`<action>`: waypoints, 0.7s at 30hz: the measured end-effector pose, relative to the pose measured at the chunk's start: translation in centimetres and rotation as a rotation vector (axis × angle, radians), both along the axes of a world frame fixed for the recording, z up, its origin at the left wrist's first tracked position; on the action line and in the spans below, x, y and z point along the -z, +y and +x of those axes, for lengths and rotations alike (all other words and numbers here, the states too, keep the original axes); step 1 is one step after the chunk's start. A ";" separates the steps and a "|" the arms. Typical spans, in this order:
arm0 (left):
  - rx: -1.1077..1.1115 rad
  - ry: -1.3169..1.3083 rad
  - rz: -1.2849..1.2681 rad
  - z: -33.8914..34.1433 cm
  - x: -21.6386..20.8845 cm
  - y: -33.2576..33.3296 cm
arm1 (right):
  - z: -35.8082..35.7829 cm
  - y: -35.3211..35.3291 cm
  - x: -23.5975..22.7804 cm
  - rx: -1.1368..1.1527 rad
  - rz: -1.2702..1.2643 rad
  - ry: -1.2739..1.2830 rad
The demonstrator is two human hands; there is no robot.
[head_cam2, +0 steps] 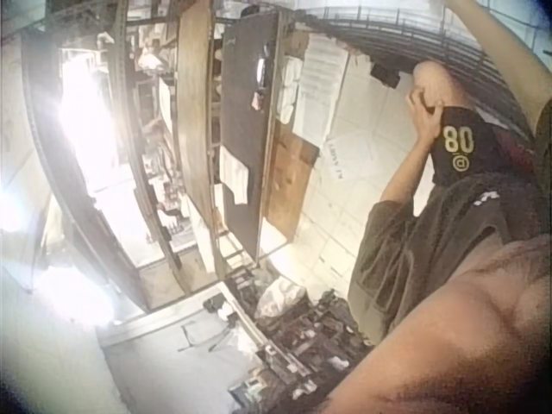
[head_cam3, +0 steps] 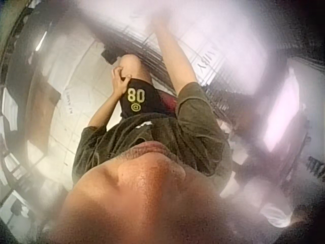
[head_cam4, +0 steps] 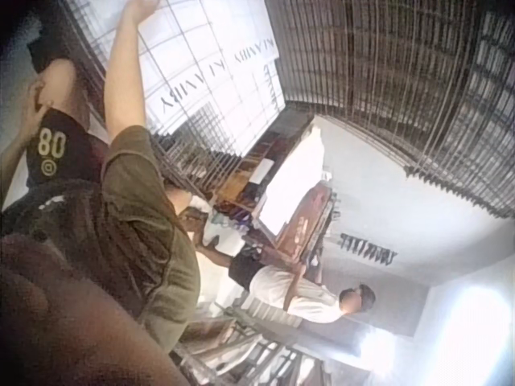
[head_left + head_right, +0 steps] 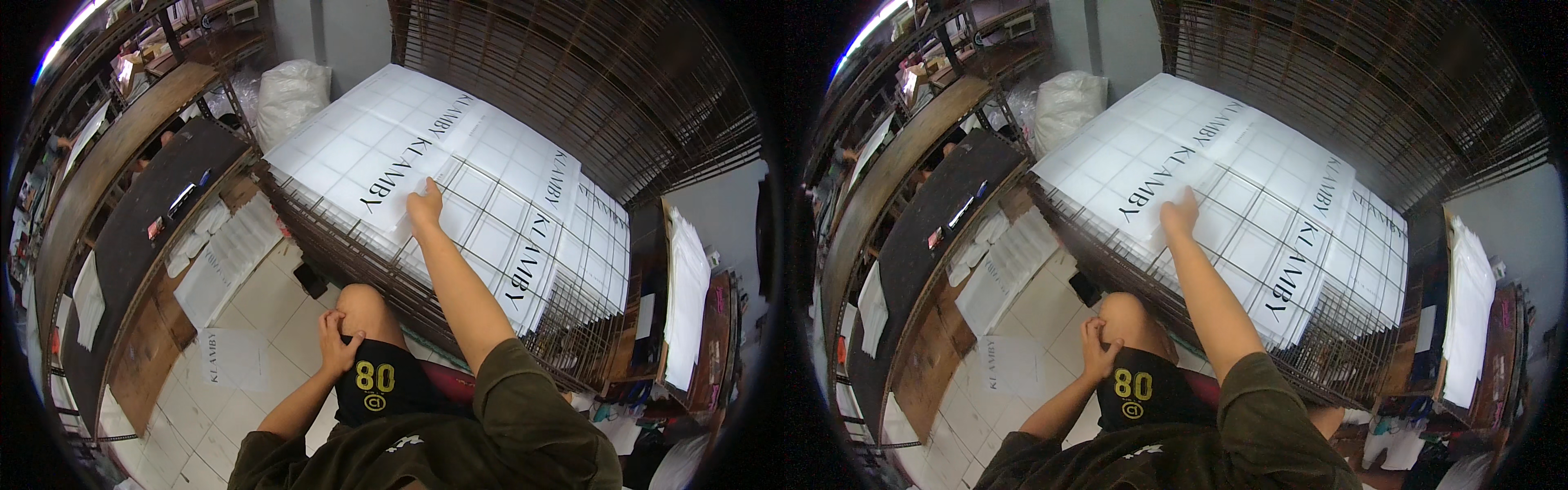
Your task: The person repeatedly picks up white printed sheets from a table and stacks them onto a wire drying rack. A coworker operates a screen printing press in the background.
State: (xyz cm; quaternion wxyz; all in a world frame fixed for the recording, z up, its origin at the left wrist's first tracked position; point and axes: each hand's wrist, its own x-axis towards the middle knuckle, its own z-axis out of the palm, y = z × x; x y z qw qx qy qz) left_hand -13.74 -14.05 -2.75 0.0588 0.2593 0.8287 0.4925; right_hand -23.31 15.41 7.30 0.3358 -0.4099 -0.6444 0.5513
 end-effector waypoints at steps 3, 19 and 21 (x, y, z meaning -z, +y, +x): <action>0.007 0.011 0.002 0.0 0.0 0.1 | 0.7 0.1 -0.3 0.007 0.079 -0.035; 0.162 0.373 -0.101 2.4 -2.0 2.4 | 48.4 10.0 -8.2 0.542 0.599 0.088; 0.117 0.300 -0.141 3.5 -3.6 3.8 | 54.9 10.2 -9.2 0.856 0.710 -0.100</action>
